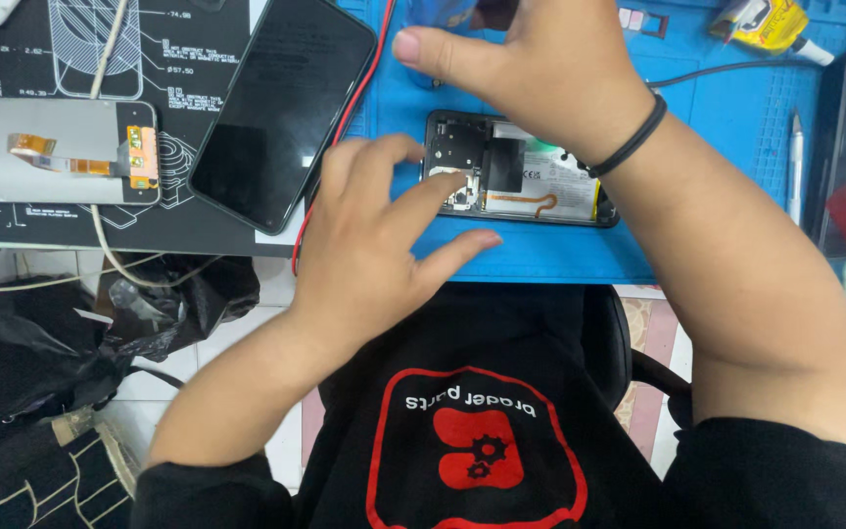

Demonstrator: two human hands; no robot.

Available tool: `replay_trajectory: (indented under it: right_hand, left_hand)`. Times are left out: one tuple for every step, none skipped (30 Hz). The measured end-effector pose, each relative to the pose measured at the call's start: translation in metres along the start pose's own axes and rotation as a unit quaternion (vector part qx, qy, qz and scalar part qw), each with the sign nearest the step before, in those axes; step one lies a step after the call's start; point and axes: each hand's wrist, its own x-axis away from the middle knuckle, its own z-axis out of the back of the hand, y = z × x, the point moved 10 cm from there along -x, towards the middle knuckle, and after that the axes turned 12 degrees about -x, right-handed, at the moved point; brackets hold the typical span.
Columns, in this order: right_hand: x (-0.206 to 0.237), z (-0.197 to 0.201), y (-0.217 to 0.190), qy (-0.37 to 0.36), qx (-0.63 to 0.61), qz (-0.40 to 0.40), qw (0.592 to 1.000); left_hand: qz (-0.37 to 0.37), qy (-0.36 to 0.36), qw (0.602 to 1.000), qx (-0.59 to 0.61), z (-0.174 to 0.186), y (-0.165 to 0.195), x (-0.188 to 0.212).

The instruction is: The person uses a screwdriver to remove multiple screws from the internal frame of a disassembled smartphone. They then switch to a blue electric screwdriver to continue removing screws from the device's chassis.

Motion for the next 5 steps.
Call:
replay_trajectory:
  right_hand:
    - [0.002, 0.000, 0.010, -0.001, -0.008, -0.044, 0.999]
    - [0.003, -0.001, 0.009, -0.002, -0.002, -0.029, 1.000]
    - [0.004, -0.001, 0.010, -0.003, 0.004, -0.015, 1.000]
    - [0.004, -0.003, 0.012, -0.002, 0.011, 0.001, 1.000]
    - [0.013, 0.000, 0.014, 0.001, 0.012, 0.003, 1.000]
  left_hand:
    - [-0.006, -0.022, 1.000, -0.015, -0.007, -0.003, -0.007]
    - [-0.013, -0.045, 0.998, -0.030, -0.016, -0.005, -0.014]
    - [-0.020, -0.068, 0.997, -0.043, -0.022, -0.005, -0.018]
    - [0.002, -0.110, 0.992, -0.067, -0.031, -0.010, -0.021]
    - [0.023, -0.149, 0.984, -0.092, -0.038, -0.016, -0.023]
